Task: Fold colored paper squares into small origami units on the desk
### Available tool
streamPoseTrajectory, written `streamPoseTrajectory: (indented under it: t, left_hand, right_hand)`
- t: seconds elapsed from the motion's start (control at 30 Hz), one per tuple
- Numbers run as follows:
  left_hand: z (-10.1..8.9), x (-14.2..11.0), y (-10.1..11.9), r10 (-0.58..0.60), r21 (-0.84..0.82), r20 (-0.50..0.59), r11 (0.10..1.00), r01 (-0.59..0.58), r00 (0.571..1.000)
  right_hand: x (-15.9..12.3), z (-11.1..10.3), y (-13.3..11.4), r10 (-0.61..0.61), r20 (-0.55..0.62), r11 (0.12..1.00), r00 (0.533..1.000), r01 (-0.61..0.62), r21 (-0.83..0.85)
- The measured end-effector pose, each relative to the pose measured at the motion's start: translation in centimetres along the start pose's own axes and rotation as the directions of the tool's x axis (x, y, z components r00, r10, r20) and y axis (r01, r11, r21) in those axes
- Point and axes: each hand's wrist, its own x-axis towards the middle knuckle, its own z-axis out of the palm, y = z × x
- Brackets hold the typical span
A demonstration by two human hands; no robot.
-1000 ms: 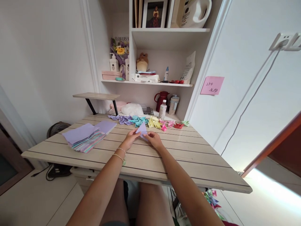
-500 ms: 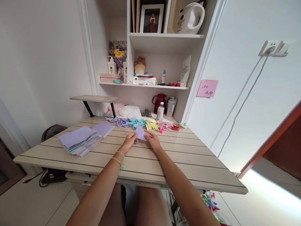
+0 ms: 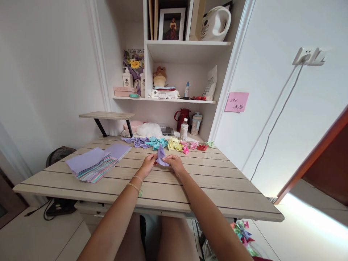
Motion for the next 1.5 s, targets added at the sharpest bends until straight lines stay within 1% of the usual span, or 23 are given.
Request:
streamPoseTrajectory:
  t: [0.17, 0.33, 0.43, 0.53, 0.6, 0.67, 0.77, 0.87, 0.97, 1.1, 1.2, 1.4, 1.5]
  left_hand:
    - [0.0, 0.0, 0.0, -0.005, -0.013, 0.028, 1.000, 0.005, 1.000]
    - [0.1, 0.0, 0.1, -0.006, -0.014, 0.032, 1.000, 0.007, 0.999]
    - [0.2, -0.2, 0.1, -0.010, 0.002, 0.039, 1.000, 0.009, 0.999]
    - [0.4, -0.2, 0.2, -0.010, 0.028, 0.052, 1.000, 0.009, 0.999]
    - [0.4, -0.2, 0.3, -0.005, 0.045, 0.056, 0.999, 0.002, 0.998]
    - [0.3, -0.2, 0.4, 0.003, 0.055, 0.056, 0.998, -0.006, 0.998]
    - [0.2, -0.2, 0.5, 0.001, 0.054, 0.052, 0.999, -0.004, 0.999]
    - [0.1, -0.3, 0.5, -0.014, 0.035, 0.040, 0.999, 0.013, 0.999]
    - [-0.2, -0.2, 0.3, -0.013, 0.000, -0.012, 1.000, 0.013, 1.000]
    - [-0.5, 0.1, 0.2, -0.003, -0.038, -0.085, 0.999, 0.000, 0.996]
    - [-0.3, 0.1, 0.4, -0.016, -0.055, -0.089, 0.998, 0.011, 0.996]
    - [0.1, -0.5, 1.2, -0.066, -0.075, -0.006, 0.995, 0.065, 0.998]
    - [0.3, -0.7, 1.3, -0.067, -0.080, 0.017, 0.994, 0.068, 0.998]
  right_hand:
    - [-0.1, 0.3, -0.1, 0.035, 0.025, 0.999, 0.999, -0.035, -0.003]
    - [0.0, 0.1, -0.1, 0.041, 0.031, 0.997, 0.999, -0.039, -0.069]
    - [0.0, 0.0, -0.2, 0.002, 0.069, 0.990, 0.998, 0.008, -0.139]
    - [-0.2, 0.0, -0.6, -0.071, 0.120, 0.976, 0.990, 0.094, -0.199]
    - [-0.2, 0.0, -0.9, -0.114, 0.136, 0.966, 0.984, 0.141, -0.216]
    - [-0.2, 0.0, -1.0, -0.134, 0.142, 0.962, 0.981, 0.163, -0.218]
    - [0.1, -0.2, -0.7, -0.110, 0.144, 0.970, 0.983, 0.138, -0.200]
    - [0.1, -0.4, -0.3, -0.042, 0.178, 0.986, 0.983, 0.070, -0.154]
    - [-0.1, -0.6, -0.4, 0.013, 0.255, 0.995, 0.967, 0.014, -0.103]
    - [-0.4, -0.7, -0.8, 0.021, 0.309, 0.998, 0.951, -0.001, -0.063]
    - [-0.1, -0.8, -1.0, -0.003, 0.293, 0.998, 0.956, 0.019, -0.052]
    - [1.0, -1.6, -0.8, -0.067, 0.137, 0.995, 0.988, 0.076, -0.062]
    - [1.1, -1.9, -0.4, -0.067, 0.094, 0.992, 0.993, 0.077, -0.099]
